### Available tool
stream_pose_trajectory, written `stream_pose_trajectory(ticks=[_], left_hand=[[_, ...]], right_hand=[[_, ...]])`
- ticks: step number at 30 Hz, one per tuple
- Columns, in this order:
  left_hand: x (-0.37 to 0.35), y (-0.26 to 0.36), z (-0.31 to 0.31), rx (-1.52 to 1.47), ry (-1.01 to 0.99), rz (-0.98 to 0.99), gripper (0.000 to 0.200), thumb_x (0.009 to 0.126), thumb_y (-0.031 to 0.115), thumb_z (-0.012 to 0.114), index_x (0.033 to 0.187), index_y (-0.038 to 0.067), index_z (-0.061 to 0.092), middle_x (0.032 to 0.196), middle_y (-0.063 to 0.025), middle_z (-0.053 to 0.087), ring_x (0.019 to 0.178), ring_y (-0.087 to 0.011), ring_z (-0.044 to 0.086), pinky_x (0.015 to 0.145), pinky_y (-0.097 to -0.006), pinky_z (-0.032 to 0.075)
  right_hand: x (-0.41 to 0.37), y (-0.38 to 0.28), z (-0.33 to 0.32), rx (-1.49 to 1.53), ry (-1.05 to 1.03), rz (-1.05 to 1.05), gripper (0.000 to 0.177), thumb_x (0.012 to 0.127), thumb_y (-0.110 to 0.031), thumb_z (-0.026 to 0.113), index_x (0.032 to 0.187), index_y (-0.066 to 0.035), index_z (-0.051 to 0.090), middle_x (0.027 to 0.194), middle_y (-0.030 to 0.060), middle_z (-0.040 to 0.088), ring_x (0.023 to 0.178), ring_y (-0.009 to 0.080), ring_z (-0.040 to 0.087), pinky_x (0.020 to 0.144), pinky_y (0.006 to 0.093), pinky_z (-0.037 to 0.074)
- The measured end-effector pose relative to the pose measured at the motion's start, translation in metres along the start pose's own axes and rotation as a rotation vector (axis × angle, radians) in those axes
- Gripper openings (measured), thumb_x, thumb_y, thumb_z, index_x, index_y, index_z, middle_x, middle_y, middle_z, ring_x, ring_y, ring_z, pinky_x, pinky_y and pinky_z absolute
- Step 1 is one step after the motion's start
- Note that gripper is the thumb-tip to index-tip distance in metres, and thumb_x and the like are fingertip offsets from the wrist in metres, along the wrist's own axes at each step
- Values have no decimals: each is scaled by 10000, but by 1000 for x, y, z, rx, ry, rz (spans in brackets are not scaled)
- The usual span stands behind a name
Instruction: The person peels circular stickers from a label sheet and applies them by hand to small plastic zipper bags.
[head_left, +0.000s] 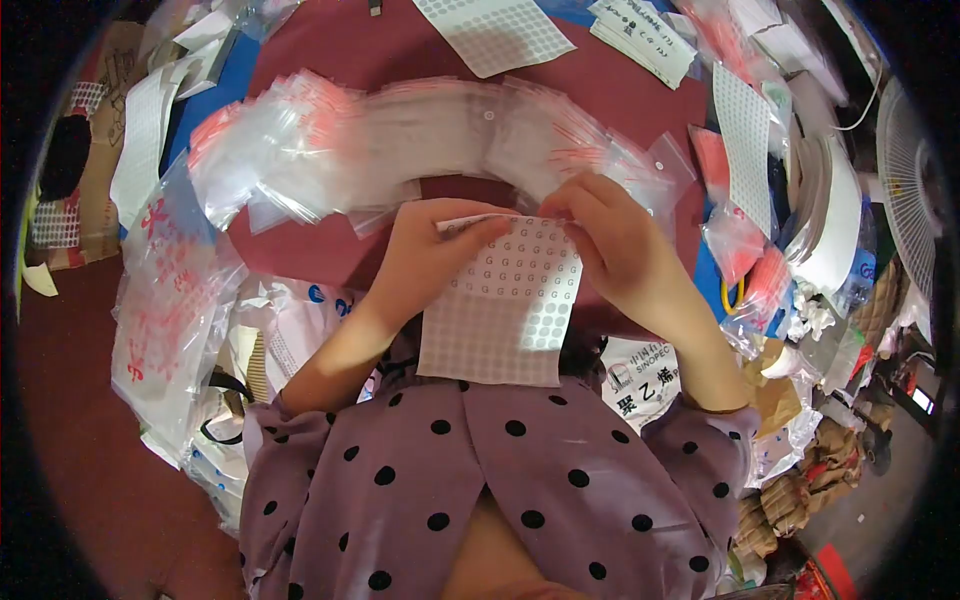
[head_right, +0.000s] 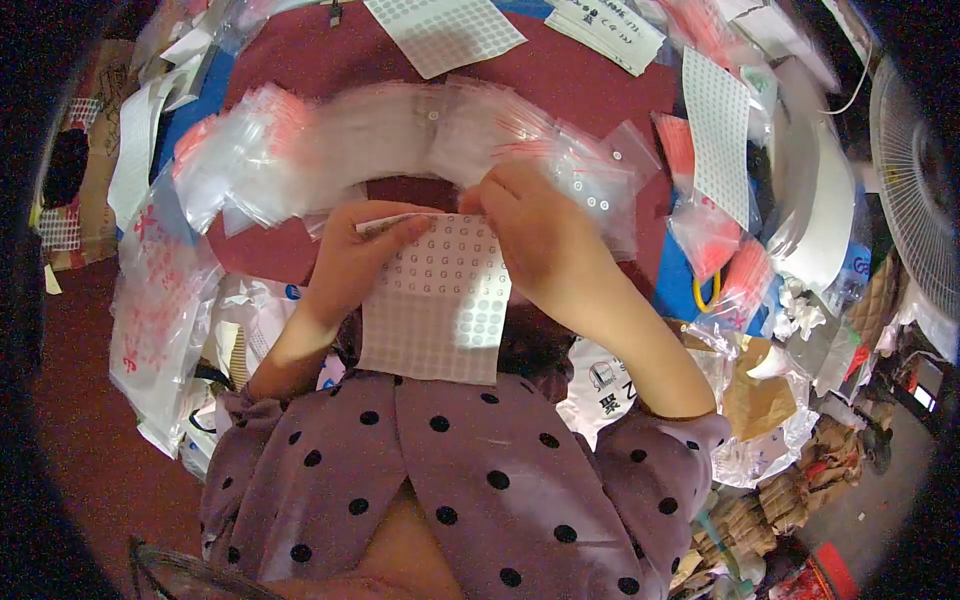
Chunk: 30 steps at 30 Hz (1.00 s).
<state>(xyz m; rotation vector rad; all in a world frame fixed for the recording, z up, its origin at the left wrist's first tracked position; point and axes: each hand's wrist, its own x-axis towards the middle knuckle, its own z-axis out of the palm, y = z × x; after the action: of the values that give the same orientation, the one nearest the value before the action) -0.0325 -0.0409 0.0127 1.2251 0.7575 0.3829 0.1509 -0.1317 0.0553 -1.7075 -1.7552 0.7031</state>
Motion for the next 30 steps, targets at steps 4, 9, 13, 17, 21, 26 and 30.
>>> stream_pose_trajectory(ticks=[4,9,13,17,21,26,30], left_hand=[[-3,3,-2,-9,12,-43,164,829,81,628,935,-37,672,823,-57,670,761,-72,592,664,-217,484],[-3,2,-12,-67,14,-91,175,833,95,628,939,-39,669,834,-57,668,759,-73,592,666,-216,483],[-5,-2,-19,-115,8,-113,188,842,109,621,960,-32,664,841,-61,667,750,-87,604,665,-222,488],[-6,-5,-27,-79,1,-59,195,846,122,619,972,-19,665,844,-68,668,747,-101,616,656,-228,494],[-8,0,-33,-123,6,-107,191,850,122,613,969,-16,667,844,-68,669,752,-101,617,655,-226,494],[-7,-1,-38,-118,-7,-101,185,852,118,605,969,-10,671,840,-64,670,742,-97,616,658,-225,493],[-5,1,-39,-44,5,-98,188,854,122,603,971,-8,671,841,-61,671,740,-95,616,655,-225,493]], right_hand=[[-1,-1,5,16,-3,-16,175,757,69,527,920,8,544,904,134,533,835,305,552,725,346,459],[-6,-12,21,-255,83,-92,206,755,55,547,949,0,584,916,132,544,838,305,562,705,359,471],[-3,-15,27,-270,67,-47,230,714,-40,560,942,-13,578,943,115,548,885,281,561,728,355,482],[8,-17,25,-240,48,-87,215,703,-41,564,916,-19,584,939,103,560,891,275,564,743,351,485],[14,-22,30,-286,35,-110,205,691,-40,566,895,-29,587,925,92,565,889,269,567,750,348,485],[21,-20,34,-245,35,-105,186,682,-23,565,868,-34,572,901,90,557,868,275,563,730,358,480],[25,-19,35,-212,75,-124,80,768,-25,606,846,-24,589,873,121,550,779,310,569,660,381,466]])
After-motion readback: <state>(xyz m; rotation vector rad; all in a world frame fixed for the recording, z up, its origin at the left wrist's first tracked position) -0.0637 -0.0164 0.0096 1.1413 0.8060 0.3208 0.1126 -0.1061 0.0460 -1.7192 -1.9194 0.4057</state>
